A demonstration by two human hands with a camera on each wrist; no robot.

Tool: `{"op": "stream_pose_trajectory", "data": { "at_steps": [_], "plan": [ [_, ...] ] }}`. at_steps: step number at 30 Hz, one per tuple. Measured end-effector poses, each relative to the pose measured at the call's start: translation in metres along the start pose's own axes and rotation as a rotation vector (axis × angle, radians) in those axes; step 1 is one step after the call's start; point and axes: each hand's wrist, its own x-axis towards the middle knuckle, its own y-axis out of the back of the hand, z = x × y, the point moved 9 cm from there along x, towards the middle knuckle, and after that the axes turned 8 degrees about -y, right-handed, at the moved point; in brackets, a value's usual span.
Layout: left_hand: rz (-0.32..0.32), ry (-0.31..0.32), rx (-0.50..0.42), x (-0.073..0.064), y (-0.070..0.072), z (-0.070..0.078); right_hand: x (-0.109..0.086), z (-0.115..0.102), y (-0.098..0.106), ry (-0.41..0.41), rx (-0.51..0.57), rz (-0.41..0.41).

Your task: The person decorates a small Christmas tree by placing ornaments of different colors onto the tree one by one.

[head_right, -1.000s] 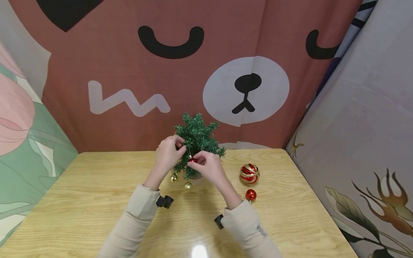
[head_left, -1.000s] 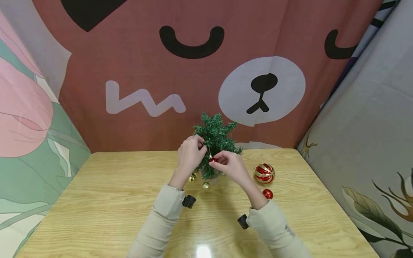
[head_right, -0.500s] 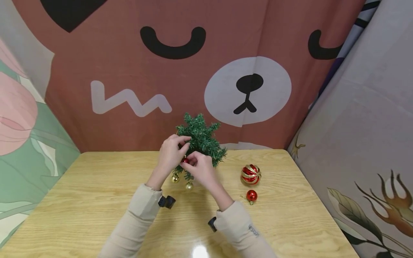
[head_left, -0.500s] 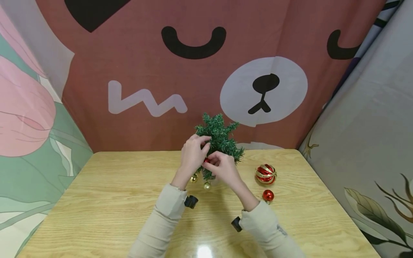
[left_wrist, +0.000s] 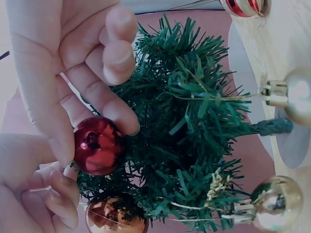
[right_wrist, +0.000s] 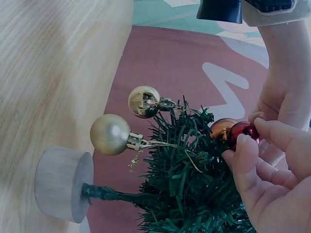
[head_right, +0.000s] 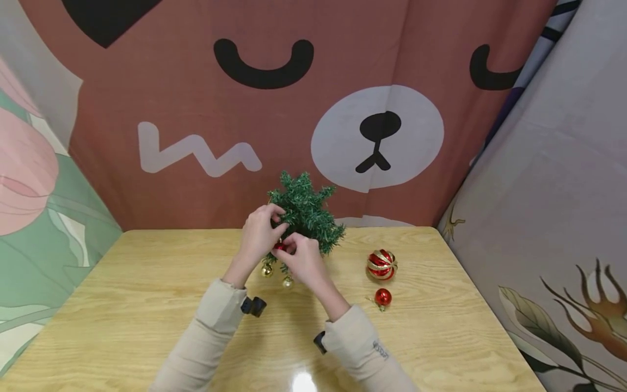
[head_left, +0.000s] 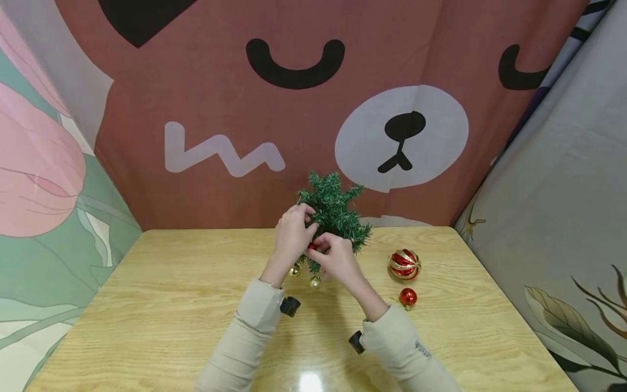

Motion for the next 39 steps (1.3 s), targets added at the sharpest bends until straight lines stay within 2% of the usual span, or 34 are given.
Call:
{"op": "stream_pose_trajectory", "data": {
  "at_steps": [9,14,20,23,31,39],
  "plan": [
    [0.014,0.001,-0.014,-0.004,0.002,0.001,-0.005,-0.001,-0.001,-0.001,-0.071,-0.001],
    [0.021,0.008,-0.017,-0.007,0.004,0.001,-0.008,0.003,-0.004,-0.042,-0.027,-0.037],
    [0.030,-0.009,-0.024,-0.011,0.005,0.001,-0.013,-0.001,-0.004,0.017,-0.086,-0.020],
    [0.044,-0.024,-0.021,-0.012,0.006,0.002,-0.015,-0.001,-0.002,0.034,-0.081,-0.006],
    [0.085,-0.027,-0.039,-0.018,0.007,0.005,-0.025,0.001,0.016,0.119,-0.074,0.096],
    [0.171,-0.104,-0.087,-0.025,0.013,0.015,-0.034,0.014,0.039,0.126,-0.001,0.129]
  ]
}}
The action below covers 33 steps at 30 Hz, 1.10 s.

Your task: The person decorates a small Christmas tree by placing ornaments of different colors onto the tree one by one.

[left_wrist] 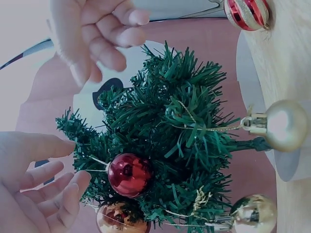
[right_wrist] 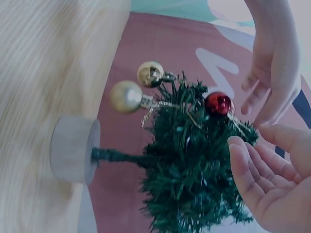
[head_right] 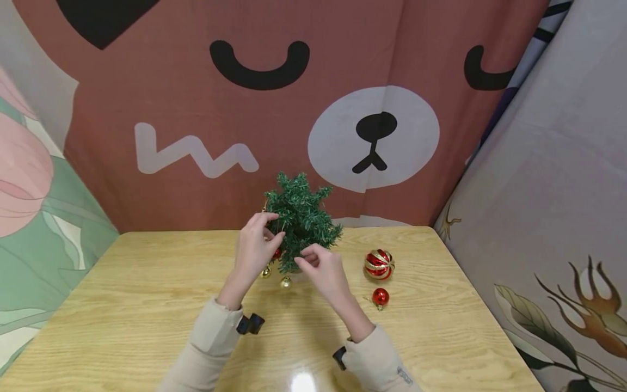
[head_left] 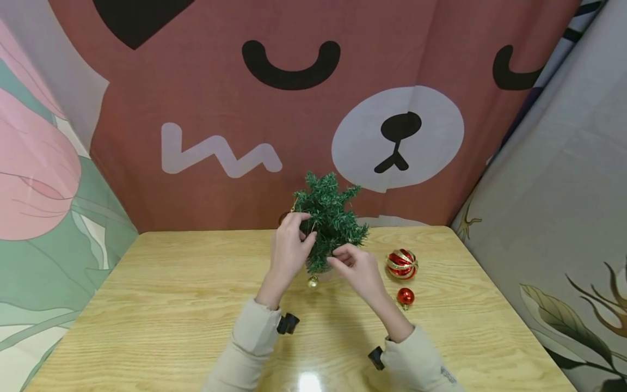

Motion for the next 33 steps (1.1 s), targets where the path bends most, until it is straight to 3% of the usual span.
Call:
{"op": "stream_pose_trajectory", "data": {
  "at_steps": [16,25,33],
  "plan": [
    [0.142,-0.141,-0.080,-0.012,0.008,0.019,-0.018,0.036,0.036,-0.059,0.070,0.053],
    [0.079,-0.152,-0.112,-0.017,0.001,0.028,-0.030,0.061,0.047,-0.078,0.017,0.093],
    [0.060,-0.188,-0.103,-0.022,-0.003,0.035,-0.042,0.088,0.054,-0.099,-0.086,0.120]
  ]
}}
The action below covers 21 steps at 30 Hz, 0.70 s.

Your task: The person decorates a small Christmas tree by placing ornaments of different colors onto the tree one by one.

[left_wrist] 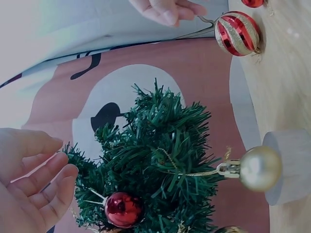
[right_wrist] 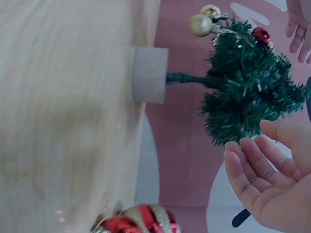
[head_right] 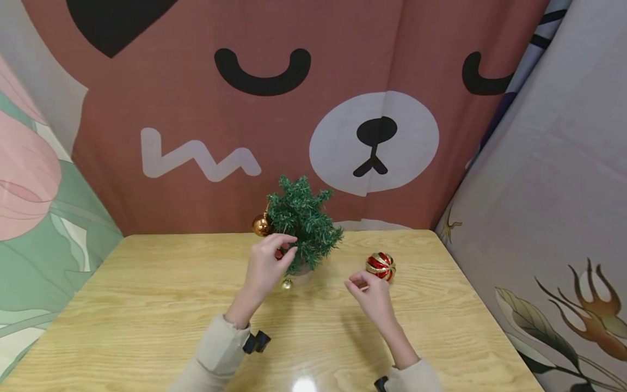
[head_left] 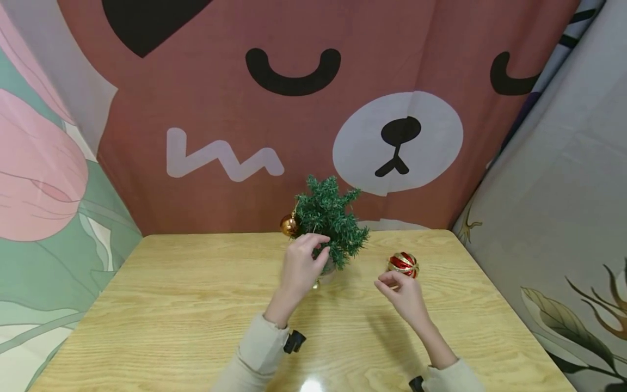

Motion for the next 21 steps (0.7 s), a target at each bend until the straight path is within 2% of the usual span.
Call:
{"op": "stream_pose_trajectory", "data": {
  "at_steps": [9,21],
  "plan": [
    [-0.002,-0.013,-0.002,-0.004,-0.005,0.002,-0.008,0.023,0.011,-0.028,-0.041,0.024],
    [-0.033,-0.014,0.076,-0.013,-0.013,0.000,-0.015,0.053,0.019,-0.097,-0.055,0.031]
  ]
}}
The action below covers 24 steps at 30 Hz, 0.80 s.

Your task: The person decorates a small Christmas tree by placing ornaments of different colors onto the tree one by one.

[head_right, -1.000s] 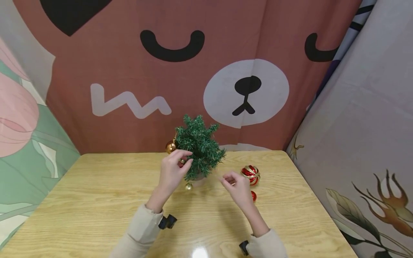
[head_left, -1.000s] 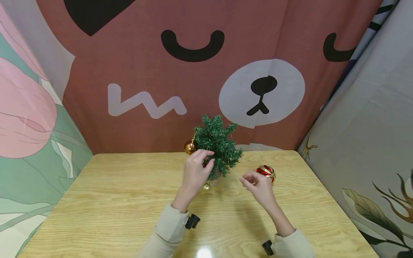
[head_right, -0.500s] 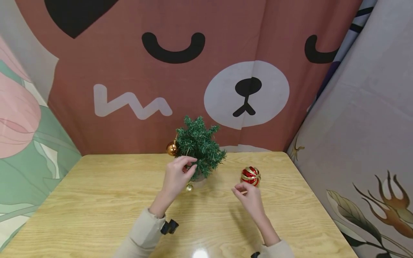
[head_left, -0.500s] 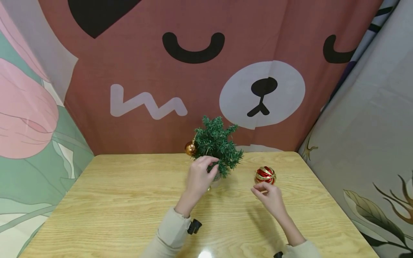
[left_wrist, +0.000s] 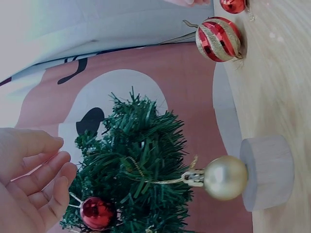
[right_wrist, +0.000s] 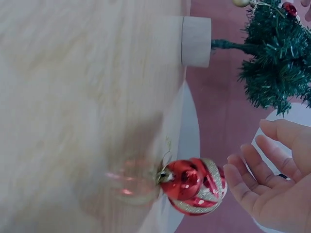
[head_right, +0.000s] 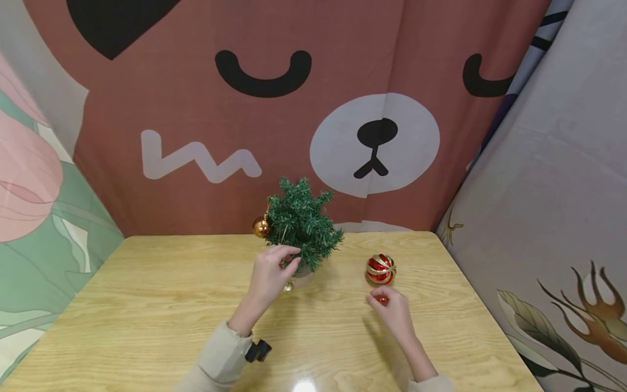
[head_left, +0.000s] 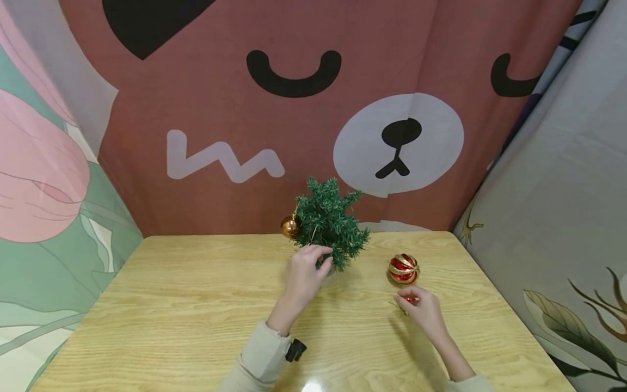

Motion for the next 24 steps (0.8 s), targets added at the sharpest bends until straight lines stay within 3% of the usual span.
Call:
{"op": "stream_pose_trajectory", "data": {
  "at_steps": [10,19,24],
  "plan": [
    [-0.017,0.027,0.027,-0.004,-0.010,-0.004,0.002,0.012,0.004,-0.043,-0.059,-0.048],
    [-0.022,0.062,0.021,-0.001,-0.015,-0.007,0.003,0.028,0.004,-0.140,-0.106,-0.097],
    [-0.019,0.069,0.029,0.002,-0.017,-0.008,0.005,0.034,0.005,-0.153,-0.150,-0.117]
  ]
}}
